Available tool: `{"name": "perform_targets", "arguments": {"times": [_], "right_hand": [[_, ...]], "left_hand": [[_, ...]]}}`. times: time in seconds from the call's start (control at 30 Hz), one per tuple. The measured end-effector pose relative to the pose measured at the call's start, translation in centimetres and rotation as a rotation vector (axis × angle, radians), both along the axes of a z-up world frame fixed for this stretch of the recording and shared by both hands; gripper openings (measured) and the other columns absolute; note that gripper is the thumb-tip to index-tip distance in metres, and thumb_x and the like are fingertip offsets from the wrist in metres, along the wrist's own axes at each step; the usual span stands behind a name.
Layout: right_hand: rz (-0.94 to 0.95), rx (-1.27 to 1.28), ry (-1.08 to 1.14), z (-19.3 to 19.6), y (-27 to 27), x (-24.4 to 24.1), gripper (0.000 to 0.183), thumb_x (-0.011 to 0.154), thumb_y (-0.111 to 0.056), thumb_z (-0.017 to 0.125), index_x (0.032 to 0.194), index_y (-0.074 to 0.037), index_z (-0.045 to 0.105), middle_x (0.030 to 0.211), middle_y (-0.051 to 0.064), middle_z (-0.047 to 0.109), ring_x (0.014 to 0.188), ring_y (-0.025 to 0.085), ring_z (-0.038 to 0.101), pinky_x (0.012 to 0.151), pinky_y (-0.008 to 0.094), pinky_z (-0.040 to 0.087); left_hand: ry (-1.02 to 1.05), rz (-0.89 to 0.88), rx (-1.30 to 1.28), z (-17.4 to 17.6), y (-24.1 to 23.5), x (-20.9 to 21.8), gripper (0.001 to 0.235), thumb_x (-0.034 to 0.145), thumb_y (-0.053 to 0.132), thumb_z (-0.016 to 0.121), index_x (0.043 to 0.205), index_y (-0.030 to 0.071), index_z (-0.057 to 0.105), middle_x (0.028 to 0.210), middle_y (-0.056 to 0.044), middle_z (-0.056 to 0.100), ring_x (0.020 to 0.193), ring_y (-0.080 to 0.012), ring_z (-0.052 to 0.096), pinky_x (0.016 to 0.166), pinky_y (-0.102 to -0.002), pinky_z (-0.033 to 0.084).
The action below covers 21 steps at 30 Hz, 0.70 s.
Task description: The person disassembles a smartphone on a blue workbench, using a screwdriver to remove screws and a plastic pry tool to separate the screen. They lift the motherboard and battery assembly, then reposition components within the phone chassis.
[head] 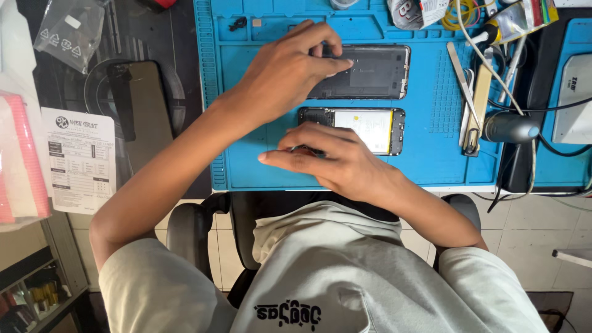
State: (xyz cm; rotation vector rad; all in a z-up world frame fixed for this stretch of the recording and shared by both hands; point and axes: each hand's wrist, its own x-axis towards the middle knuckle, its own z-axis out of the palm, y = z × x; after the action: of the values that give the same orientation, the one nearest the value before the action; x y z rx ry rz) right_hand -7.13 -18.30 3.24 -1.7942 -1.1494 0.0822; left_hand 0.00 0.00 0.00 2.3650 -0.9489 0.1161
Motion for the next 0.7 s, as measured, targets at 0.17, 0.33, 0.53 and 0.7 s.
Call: {"name": "perform_targets", "arguments": {"times": [0.17, 0.33, 0.53, 0.7], "right_hand": [[-0.159, 0.033, -0.029, 0.8, 0.5, 0.9, 0.047, 0.088, 0.014, 0.071, 0.133, -0.002, 0.066, 0.11, 0.015, 0.068, 0.095, 0.024, 0.071, 0.08, 0.037, 0.061], [-0.302, 0.085, -0.21, 1.0, 0.5, 0.8, 0.038, 0.083, 0.004, 0.087, 0.118, -0.006, 0.074, 0.093, 0.011, 0.061, 0.084, 0.024, 0.068, 0.071, 0.034, 0.057], [-0.276, 0.07, -0.137, 1.2, 0.4, 0.4, 0.04, 0.089, 0.013, 0.078, 0.125, -0.003, 0.071, 0.098, 0.011, 0.065, 0.089, 0.023, 0.072, 0.079, 0.034, 0.063], [-0.255, 0.085, -0.123, 1.4, 0.3, 0.7, 0.045, 0.085, 0.023, 0.063, 0.126, 0.005, 0.063, 0.103, 0.017, 0.07, 0.089, 0.029, 0.073, 0.077, 0.036, 0.062]], "left_hand": [[0.027, 0.037, -0.115, 0.8, 2.2, -1.3, 0.027, 0.095, 0.005, 0.076, 0.121, 0.012, 0.077, 0.119, 0.0, 0.063, 0.105, -0.0189, 0.064, 0.082, -0.032, 0.058], [0.031, 0.092, -0.085, 0.7, 3.2, -2.4, 0.027, 0.095, 0.012, 0.078, 0.121, 0.008, 0.075, 0.117, -0.001, 0.061, 0.106, -0.0213, 0.061, 0.081, -0.034, 0.057], [-0.03, 0.052, 0.005, -1.3, 1.2, -1.7, 0.036, 0.093, 0.018, 0.079, 0.125, 0.001, 0.073, 0.12, -0.005, 0.054, 0.116, -0.023, 0.052, 0.093, -0.037, 0.054], [-0.072, 0.068, 0.113, -2.1, -0.6, -0.8, 0.038, 0.094, 0.024, 0.078, 0.126, 0.003, 0.074, 0.117, -0.004, 0.053, 0.117, -0.0216, 0.048, 0.096, -0.039, 0.044]]}}
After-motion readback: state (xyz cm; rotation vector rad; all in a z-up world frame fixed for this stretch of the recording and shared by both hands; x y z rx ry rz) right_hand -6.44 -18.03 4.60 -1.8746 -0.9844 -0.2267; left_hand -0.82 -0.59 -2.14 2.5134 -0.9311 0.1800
